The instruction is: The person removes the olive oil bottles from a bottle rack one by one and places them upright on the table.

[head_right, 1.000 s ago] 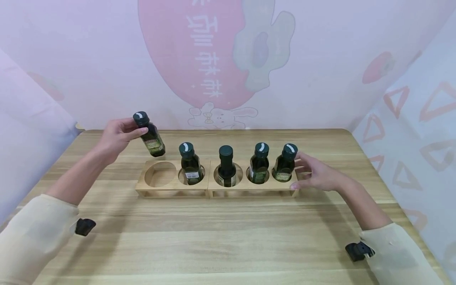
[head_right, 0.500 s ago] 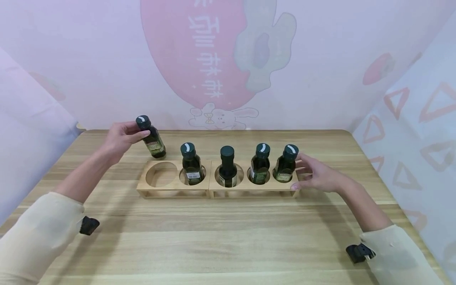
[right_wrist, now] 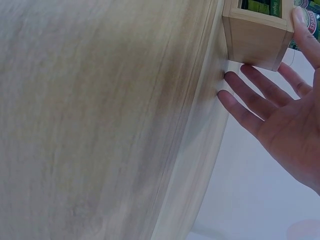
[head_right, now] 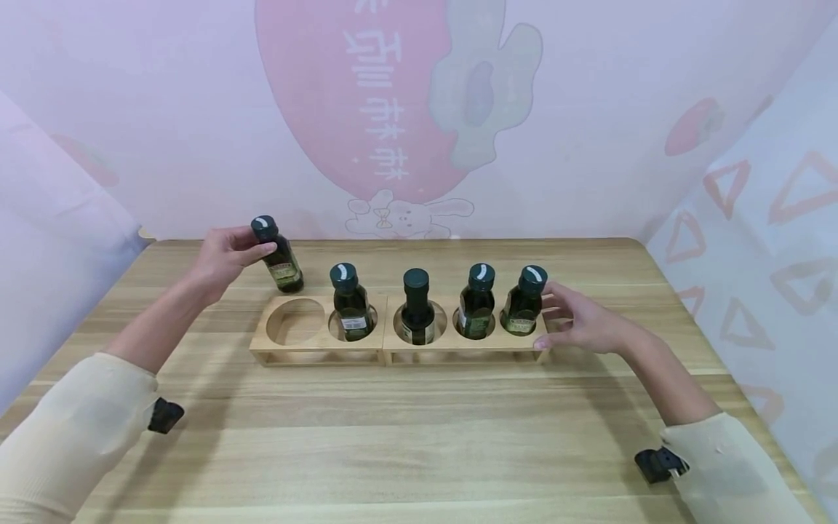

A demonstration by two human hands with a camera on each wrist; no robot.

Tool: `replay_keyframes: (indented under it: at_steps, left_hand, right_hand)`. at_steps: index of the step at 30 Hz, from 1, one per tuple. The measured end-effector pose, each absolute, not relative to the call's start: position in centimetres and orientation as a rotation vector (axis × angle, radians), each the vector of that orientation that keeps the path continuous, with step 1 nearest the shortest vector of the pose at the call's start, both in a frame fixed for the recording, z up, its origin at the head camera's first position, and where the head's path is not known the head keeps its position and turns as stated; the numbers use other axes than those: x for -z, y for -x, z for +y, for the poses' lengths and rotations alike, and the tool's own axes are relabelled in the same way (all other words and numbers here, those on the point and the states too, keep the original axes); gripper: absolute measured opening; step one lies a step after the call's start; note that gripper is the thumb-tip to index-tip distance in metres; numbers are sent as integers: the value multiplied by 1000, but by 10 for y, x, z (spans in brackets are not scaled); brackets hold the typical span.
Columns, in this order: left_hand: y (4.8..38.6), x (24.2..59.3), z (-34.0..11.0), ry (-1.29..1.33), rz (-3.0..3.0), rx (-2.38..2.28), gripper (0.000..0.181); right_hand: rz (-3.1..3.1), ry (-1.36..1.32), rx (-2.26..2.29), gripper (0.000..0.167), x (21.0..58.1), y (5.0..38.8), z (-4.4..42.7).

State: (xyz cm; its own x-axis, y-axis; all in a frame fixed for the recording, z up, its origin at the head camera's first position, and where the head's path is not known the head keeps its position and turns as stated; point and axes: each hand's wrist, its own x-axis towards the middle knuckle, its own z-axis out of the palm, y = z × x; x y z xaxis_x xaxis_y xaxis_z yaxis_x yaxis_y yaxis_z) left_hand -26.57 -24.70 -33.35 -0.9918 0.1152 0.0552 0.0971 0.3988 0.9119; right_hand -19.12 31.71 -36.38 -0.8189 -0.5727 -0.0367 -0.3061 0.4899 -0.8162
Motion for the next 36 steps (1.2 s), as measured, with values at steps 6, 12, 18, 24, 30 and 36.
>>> replay_keyframes:
  at_steps: [6, 12, 18, 24, 30, 36]
  left_hand:
    - [265, 335, -248, -177, 2650, -1658, 41]
    - [264, 335, -251, -187, 2641, -1679, 42]
    - [264, 336, -251, -183, 2660, -1652, 45]
    - [264, 336, -251, -190, 2674, -1616, 45]
    - [263, 336, -252, -253, 2725, -1528, 45]
    - [258, 334, -256, -301, 2764, -1457, 50]
  right_hand:
    - [2430, 748, 1252, 84, 363, 191, 315]
    - [2436, 745, 1248, 83, 363, 190, 314]
    - [2441, 739, 1241, 83, 363, 191, 314]
    - [2438, 746, 1245, 84, 363, 191, 314]
    - [2440, 748, 1256, 83, 363, 190, 314]
    - [2438, 754, 1252, 82, 364, 190, 314]
